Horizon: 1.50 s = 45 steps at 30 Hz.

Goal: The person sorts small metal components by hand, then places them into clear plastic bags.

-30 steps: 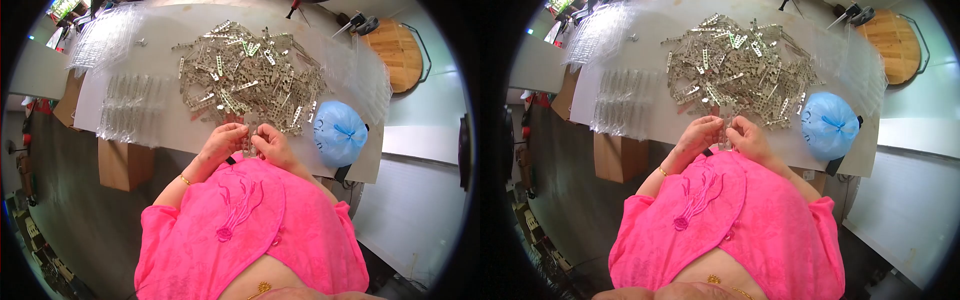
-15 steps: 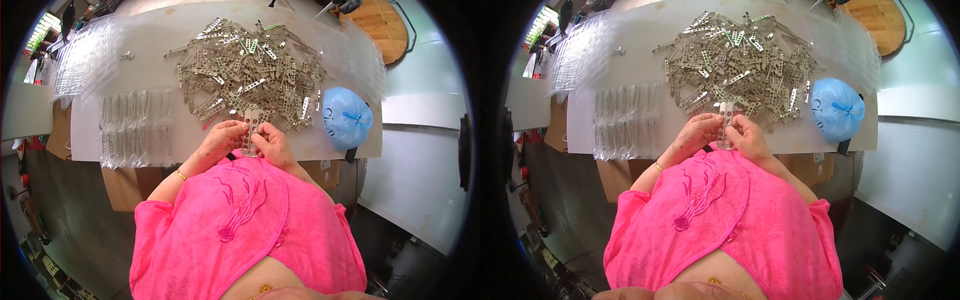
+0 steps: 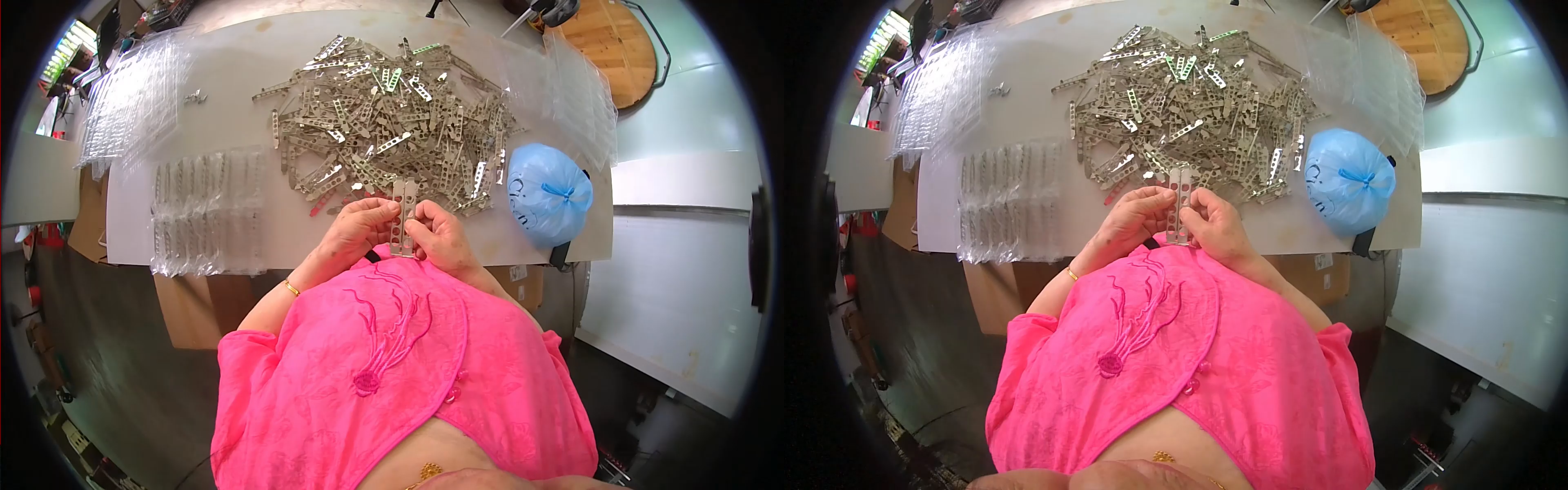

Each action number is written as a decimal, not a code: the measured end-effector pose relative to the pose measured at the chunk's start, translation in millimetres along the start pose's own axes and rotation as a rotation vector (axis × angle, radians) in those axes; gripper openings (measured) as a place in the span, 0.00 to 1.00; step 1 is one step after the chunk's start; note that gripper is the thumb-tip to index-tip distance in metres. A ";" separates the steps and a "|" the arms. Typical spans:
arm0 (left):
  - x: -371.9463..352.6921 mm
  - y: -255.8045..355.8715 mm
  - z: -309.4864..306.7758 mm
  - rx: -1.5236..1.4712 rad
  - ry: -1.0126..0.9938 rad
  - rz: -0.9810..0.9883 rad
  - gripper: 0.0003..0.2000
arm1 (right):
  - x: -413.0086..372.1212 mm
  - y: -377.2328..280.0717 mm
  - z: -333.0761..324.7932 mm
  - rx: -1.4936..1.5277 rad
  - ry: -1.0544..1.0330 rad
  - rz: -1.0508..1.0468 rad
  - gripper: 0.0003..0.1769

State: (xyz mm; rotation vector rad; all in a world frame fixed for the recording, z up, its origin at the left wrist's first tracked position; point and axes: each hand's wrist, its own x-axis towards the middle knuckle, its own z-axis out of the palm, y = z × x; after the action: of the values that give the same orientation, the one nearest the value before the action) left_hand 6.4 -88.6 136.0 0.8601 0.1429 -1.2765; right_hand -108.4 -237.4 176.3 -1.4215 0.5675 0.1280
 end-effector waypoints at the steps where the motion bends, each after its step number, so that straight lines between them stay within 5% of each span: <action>1: 1.6 -2.8 5.6 -0.003 0.004 0.005 0.08 | -1.5 -2.0 -6.2 0.012 -0.006 0.006 0.04; 21: 49.7 -65.5 76.5 -0.127 0.105 0.080 0.06 | -10.1 -6.1 -112.6 -0.117 -0.166 0.069 0.06; 45: -16.3 10.3 -3.2 0.000 0.079 0.073 0.07 | 11.8 7.2 11.0 0.036 -0.015 0.008 0.05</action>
State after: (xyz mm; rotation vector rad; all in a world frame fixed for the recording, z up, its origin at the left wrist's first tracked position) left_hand 11.2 -73.7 147.6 0.9086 0.1728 -1.1751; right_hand -98.0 -228.6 165.1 -1.3829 0.5603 0.1339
